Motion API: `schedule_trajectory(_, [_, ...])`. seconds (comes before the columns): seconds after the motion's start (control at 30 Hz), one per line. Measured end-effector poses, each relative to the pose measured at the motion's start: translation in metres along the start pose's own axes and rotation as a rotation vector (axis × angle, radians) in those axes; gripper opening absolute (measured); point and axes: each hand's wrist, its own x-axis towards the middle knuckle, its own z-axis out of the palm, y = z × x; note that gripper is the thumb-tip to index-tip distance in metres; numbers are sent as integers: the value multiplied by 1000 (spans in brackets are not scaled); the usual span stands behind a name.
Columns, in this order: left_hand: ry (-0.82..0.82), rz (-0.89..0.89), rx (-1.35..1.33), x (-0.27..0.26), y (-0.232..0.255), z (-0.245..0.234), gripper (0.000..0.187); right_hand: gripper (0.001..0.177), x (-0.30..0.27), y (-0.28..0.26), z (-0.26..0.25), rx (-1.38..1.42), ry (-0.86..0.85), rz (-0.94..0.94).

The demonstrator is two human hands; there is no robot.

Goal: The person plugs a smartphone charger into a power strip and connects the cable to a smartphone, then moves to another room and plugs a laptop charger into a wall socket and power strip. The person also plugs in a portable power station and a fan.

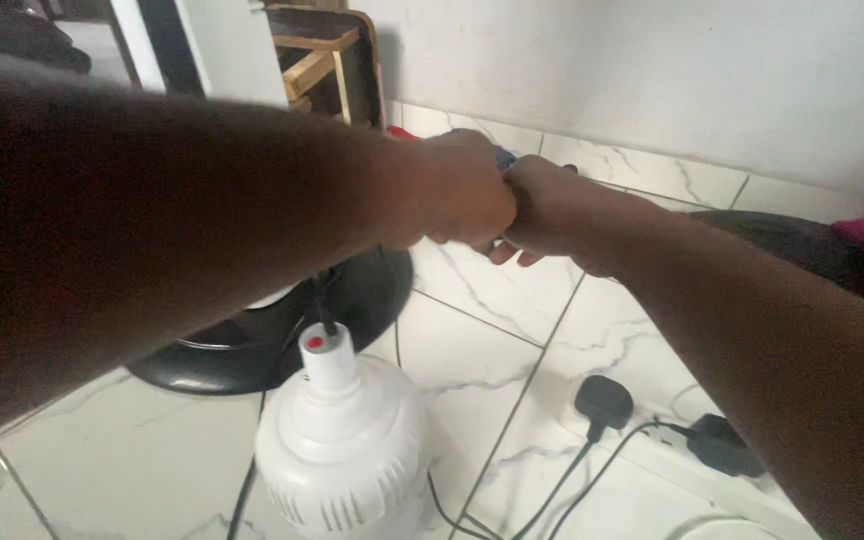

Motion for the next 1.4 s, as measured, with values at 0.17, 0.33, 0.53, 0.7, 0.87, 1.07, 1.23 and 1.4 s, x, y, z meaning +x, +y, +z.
schedule_trajectory(0.17, [-31,-150,-191,-18,-30,-15,26,37,8,-18,5,326,-101,-30])
schedule_trajectory(0.33, [132,-114,-658,-47,-76,9,30,35,16,-33,22,394,-185,-82])
schedule_trajectory(0.53, [183,-335,-1223,-83,-91,41,26,34,15,-53,39,422,-252,-118])
schedule_trajectory(0.7, [195,-600,-864,-112,-68,52,21,34,27,-68,49,216,-190,-161])
schedule_trajectory(0.87, [176,-958,-1023,-127,-71,62,19,32,52,-76,53,388,-163,-182])
schedule_trajectory(1.07, [224,-1284,-1224,-114,-75,82,53,36,72,-87,56,256,-102,-162])
schedule_trajectory(1.23, [450,-1356,-1263,-95,-75,96,98,31,84,-95,57,334,-34,-274])
schedule_trajectory(1.4, [567,-1445,-1409,-80,-75,104,89,28,90,-111,58,88,46,-272])
